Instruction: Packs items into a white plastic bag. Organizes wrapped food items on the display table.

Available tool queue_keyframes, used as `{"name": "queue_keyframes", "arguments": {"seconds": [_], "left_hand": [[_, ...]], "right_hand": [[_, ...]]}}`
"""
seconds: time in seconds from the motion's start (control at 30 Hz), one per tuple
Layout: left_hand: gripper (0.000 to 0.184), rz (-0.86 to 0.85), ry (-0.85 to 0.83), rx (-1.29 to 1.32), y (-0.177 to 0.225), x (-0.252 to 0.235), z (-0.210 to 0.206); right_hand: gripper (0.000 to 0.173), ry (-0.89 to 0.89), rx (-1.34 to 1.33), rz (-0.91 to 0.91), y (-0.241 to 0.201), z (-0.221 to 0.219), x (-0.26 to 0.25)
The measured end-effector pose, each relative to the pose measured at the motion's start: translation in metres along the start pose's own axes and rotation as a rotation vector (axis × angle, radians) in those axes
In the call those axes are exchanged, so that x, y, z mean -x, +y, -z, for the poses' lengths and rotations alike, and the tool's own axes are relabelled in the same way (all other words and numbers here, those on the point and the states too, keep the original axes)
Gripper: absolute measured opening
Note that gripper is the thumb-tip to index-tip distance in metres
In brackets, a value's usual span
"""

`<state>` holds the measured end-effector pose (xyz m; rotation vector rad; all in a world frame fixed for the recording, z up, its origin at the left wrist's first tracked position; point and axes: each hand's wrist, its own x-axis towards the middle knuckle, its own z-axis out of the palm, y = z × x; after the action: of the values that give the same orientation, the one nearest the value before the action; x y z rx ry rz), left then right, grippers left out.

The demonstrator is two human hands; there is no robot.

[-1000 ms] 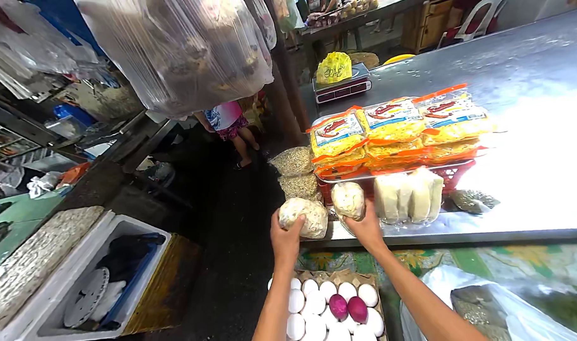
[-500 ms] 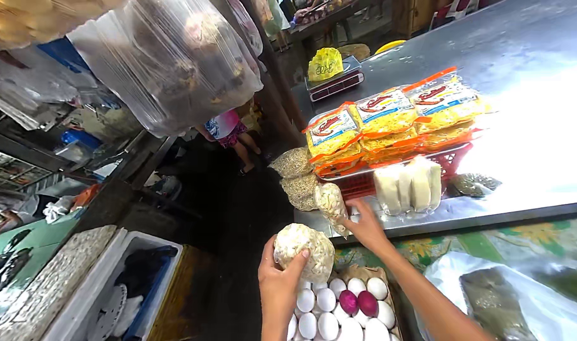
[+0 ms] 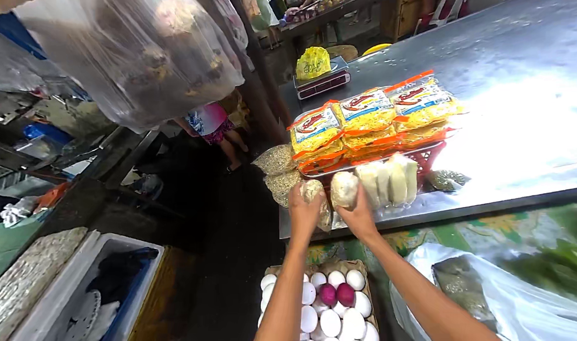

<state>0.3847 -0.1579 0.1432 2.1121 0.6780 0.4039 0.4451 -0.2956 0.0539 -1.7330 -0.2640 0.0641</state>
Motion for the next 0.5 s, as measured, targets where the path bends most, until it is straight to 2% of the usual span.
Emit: {"name": "queue_keyframes", "arguments": {"seconds": [0.07,0.13,0.2,0.27,0.37,0.43,0.5], "left_hand": [[0.082,0.023,-0.059,-0.073,-0.022,-0.017,-0.010],[0.085,0.030,-0.107,-0.116,-0.032,-0.022,-0.017],[0.083,0.009,-0.062,-0.169,-0.030,-0.019,-0.021],[0.074,-0.124,0.026,-0.268,-0.029,-0.016,-0.029],[0.055,-0.445,0.117,-0.472,-0.025,-0.020,-0.046],[0.051,-0.460,0.031,-0.579,-0.018,-0.023,-0.056],[0.051,-0.404,-0.044,-0.650,-0.011,-0.024,-0.062]], "right_hand": [[0.102,-0.050,0.109,-0.035,0.012,-0.014,-0.007],[0.100,-0.109,0.229,-0.083,0.012,-0.024,-0.011],[0.100,-0.147,0.307,-0.139,0.006,-0.030,-0.015],[0.101,-0.183,0.353,-0.165,0.006,-0.031,-0.018],[0.106,-0.265,0.360,-0.109,0.009,-0.023,-0.017],[0.097,-0.285,0.333,-0.066,0.009,-0.009,-0.008],[0.072,-0.168,0.269,-0.017,0.006,0.011,0.006]]}}
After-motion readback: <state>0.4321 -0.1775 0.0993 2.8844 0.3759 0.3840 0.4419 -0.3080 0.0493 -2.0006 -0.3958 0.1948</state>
